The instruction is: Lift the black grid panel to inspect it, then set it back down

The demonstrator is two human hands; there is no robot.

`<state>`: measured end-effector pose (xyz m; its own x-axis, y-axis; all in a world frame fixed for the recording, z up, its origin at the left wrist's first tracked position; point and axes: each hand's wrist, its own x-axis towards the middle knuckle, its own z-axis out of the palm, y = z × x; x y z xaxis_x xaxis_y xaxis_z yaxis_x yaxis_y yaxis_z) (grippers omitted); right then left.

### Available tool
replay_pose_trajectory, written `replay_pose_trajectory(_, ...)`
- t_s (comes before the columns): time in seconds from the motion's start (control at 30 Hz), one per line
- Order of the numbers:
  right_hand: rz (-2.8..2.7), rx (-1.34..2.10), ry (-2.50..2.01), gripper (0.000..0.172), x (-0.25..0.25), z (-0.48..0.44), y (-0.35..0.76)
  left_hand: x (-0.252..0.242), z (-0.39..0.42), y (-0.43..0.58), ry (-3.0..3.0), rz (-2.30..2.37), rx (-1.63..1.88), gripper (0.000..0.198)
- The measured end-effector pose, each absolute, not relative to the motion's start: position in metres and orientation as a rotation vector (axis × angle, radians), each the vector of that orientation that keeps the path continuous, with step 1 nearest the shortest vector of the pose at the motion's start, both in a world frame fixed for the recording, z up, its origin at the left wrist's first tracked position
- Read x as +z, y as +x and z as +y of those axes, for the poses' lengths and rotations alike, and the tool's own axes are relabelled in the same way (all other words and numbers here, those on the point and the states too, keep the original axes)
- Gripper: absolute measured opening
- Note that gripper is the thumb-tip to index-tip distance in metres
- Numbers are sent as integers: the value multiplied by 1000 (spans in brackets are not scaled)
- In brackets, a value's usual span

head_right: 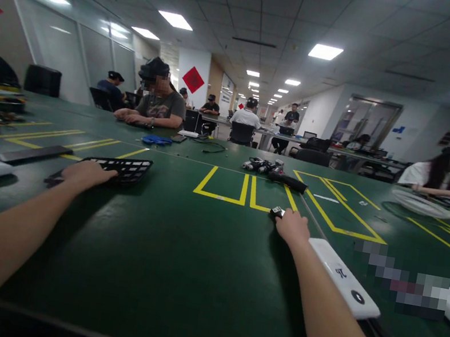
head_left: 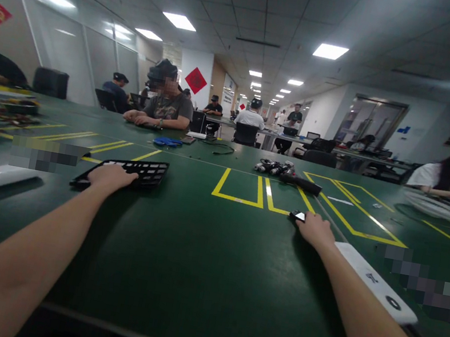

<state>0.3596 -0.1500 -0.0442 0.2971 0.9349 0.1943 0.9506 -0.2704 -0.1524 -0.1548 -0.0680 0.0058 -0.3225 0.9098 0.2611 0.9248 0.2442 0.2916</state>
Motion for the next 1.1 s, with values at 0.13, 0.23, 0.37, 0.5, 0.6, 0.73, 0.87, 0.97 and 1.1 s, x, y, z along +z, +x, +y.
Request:
replay_pose_trajectory(0.13,-1696,-83,-2359,45,-43,-151,357,8,-71,-146,-1633,-2445,-466,41)
replay_pose_trajectory(0.23,-1697,-136,-2321,55,-38,-152,352,12,-73,-119,-1784,-2242,-533,32)
replay_pose_trajectory(0.37,-1793,-240,-2142,62,-34,-156,331,-2,-76,-67,-2139,-1951,-574,39)
replay_pose_trajectory(0.5,-2043,-85,-1924,67,-41,-165,297,-30,-75,-35,-2448,-1738,-482,48)
replay_pose_trajectory(0.6,-2191,124,-1857,71,-49,-170,279,-42,-69,-35,-2530,-1737,-384,46)
replay_pose_trajectory(0.73,-2254,240,-1875,71,-56,-169,273,-41,-68,-38,-2514,-1711,-392,39)
replay_pose_trajectory(0.87,-2266,207,-1935,71,-50,-172,270,-33,-91,-19,-2464,-1513,-472,43)
replay_pose_trajectory(0.97,-2332,175,-1892,72,-43,-182,258,-33,-122,8,-2635,-1367,-411,48)
replay_pose_trajectory(1.1,-2454,171,-1691,71,-43,-199,235,-38,-163,36,-2934,-1095,-247,60)
